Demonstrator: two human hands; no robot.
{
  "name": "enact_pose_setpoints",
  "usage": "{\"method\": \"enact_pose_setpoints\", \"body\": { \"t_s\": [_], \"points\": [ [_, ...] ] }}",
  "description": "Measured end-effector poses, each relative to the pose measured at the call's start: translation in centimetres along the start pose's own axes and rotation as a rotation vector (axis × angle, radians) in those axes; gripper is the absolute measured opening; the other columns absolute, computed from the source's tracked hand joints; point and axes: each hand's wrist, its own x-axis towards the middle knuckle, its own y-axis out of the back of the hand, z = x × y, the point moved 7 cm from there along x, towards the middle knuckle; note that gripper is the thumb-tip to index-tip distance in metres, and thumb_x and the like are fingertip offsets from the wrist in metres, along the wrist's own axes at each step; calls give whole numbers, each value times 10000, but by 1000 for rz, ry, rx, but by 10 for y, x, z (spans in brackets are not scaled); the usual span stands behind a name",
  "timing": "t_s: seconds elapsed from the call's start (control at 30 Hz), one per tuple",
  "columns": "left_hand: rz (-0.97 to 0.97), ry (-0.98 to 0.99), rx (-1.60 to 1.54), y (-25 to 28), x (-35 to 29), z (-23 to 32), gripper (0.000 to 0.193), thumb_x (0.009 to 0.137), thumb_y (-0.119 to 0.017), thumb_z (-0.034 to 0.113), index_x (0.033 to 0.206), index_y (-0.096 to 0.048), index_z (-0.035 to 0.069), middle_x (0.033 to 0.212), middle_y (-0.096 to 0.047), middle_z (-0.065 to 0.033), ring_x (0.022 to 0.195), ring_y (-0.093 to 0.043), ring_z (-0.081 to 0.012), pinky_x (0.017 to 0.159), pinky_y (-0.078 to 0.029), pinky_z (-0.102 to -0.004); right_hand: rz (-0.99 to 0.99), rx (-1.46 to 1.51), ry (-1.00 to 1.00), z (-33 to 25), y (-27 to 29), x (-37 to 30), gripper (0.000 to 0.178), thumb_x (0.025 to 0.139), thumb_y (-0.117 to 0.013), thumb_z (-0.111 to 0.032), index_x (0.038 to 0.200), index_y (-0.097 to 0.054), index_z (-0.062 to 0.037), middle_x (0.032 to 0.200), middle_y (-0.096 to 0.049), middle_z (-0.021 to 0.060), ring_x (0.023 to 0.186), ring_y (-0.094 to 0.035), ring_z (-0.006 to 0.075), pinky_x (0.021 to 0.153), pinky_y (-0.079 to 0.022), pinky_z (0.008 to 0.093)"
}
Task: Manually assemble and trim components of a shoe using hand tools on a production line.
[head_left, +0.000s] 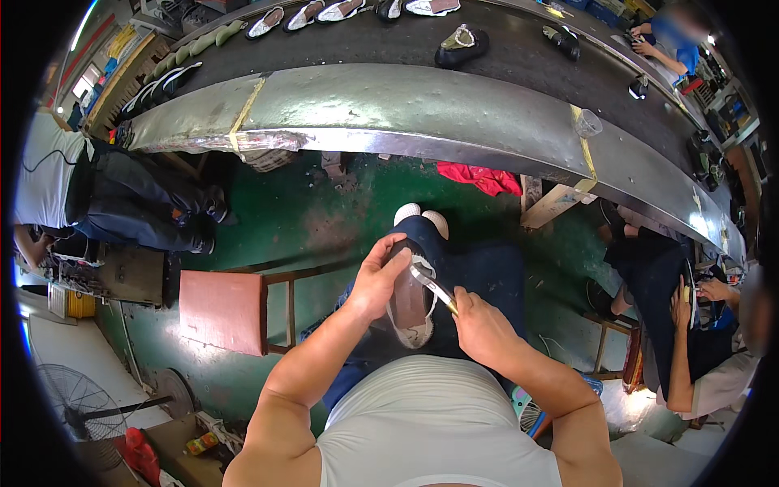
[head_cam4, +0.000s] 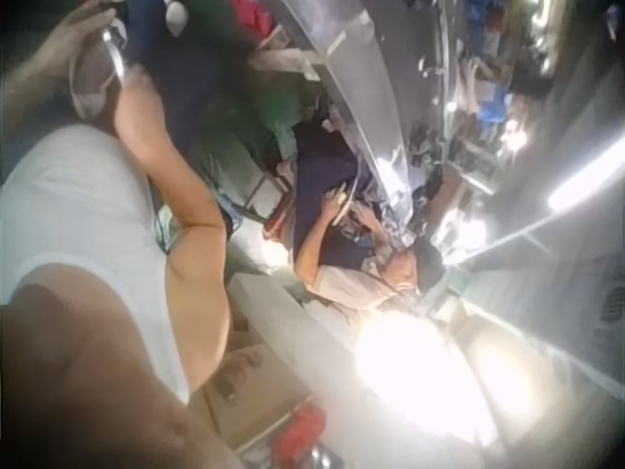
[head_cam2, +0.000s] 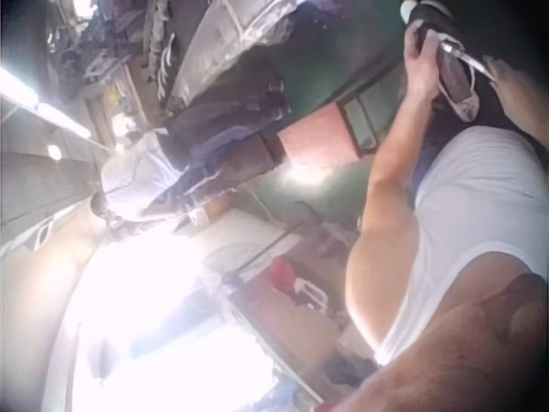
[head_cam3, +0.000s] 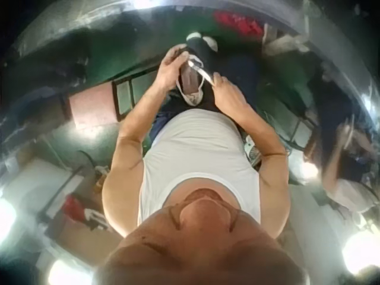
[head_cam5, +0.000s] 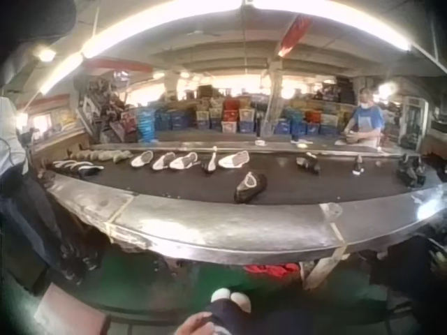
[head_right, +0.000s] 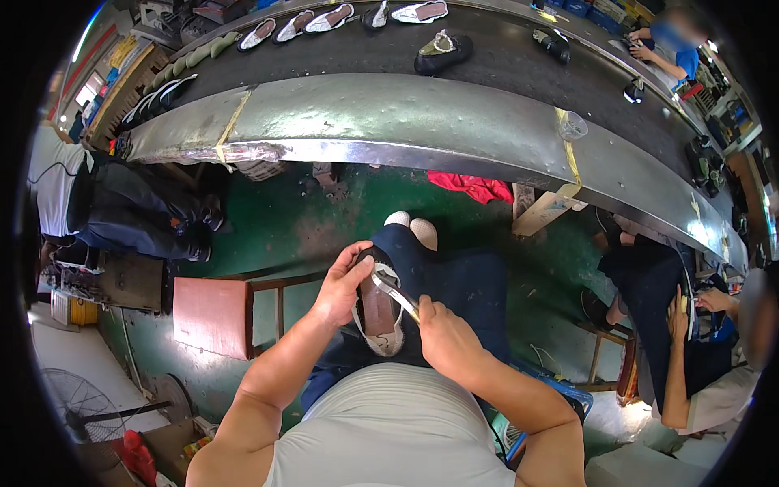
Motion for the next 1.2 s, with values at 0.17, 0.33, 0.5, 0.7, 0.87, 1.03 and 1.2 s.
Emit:
{"method": "enact_pose_setpoints", "body": {
  "t_s": [0.17,0.33,0.5,0.7,0.87,1.03,1.2],
  "points": [
    [-312,-331,467,-40,-42,55,746,874,-734,40,1500,-328,51,1408,-486,-127,1312,-486,-235,1116,-379,-378,-19,472,395,20,24,-22,463,909,-661,-92,1337,-526,23,1158,-664,212,961,-685,378,827,-557,427],
    [-519,-704,600,-67,-76,101,887,818,-770,7,1517,-227,-46,1538,-337,-230,1417,-404,-308,1175,-304,-432,-59,423,444,8,23,-41,511,862,-677,-15,1357,-551,-38,1213,-672,140,1067,-659,340,910,-547,404],
    [-583,-742,812,-46,-77,80,906,836,-817,200,1505,-251,-28,1538,-325,-264,1377,-442,-342,1135,-354,-438,54,549,601,12,18,-53,483,840,-726,-39,1299,-577,-25,1115,-664,172,955,-661,333,825,-546,383],
    [-619,-844,966,-40,-100,40,1084,711,-894,140,1543,-215,-3,1560,-289,-317,1468,-282,-471,1177,-238,-599,369,827,637,-25,33,12,499,947,-667,-175,1350,-473,44,1253,-595,196,1113,-618,316,974,-477,382],
    [-456,-1017,1025,-36,-106,32,1099,794,-826,191,1588,-88,8,1618,-98,-326,1477,-151,-553,1183,-113,-656,233,910,669,-42,17,36,432,989,-612,-193,1311,-451,45,1245,-637,184,1087,-658,272,964,-494,369],
    [-292,-1028,1059,-40,-108,28,1053,833,-780,205,1581,-71,-8,1600,-82,-369,1458,-122,-603,1176,-116,-660,300,938,670,-46,16,48,360,986,-607,-179,1254,-478,23,1123,-690,150,969,-700,252,875,-535,356],
    [-233,-1001,965,-40,-98,25,987,852,-746,179,1560,-91,-29,1554,-99,-439,1446,-129,-622,1182,-128,-643,263,928,598,-48,25,61,296,984,-599,-182,1202,-521,3,1078,-692,134,950,-703,251,862,-535,355]
  ]
}}
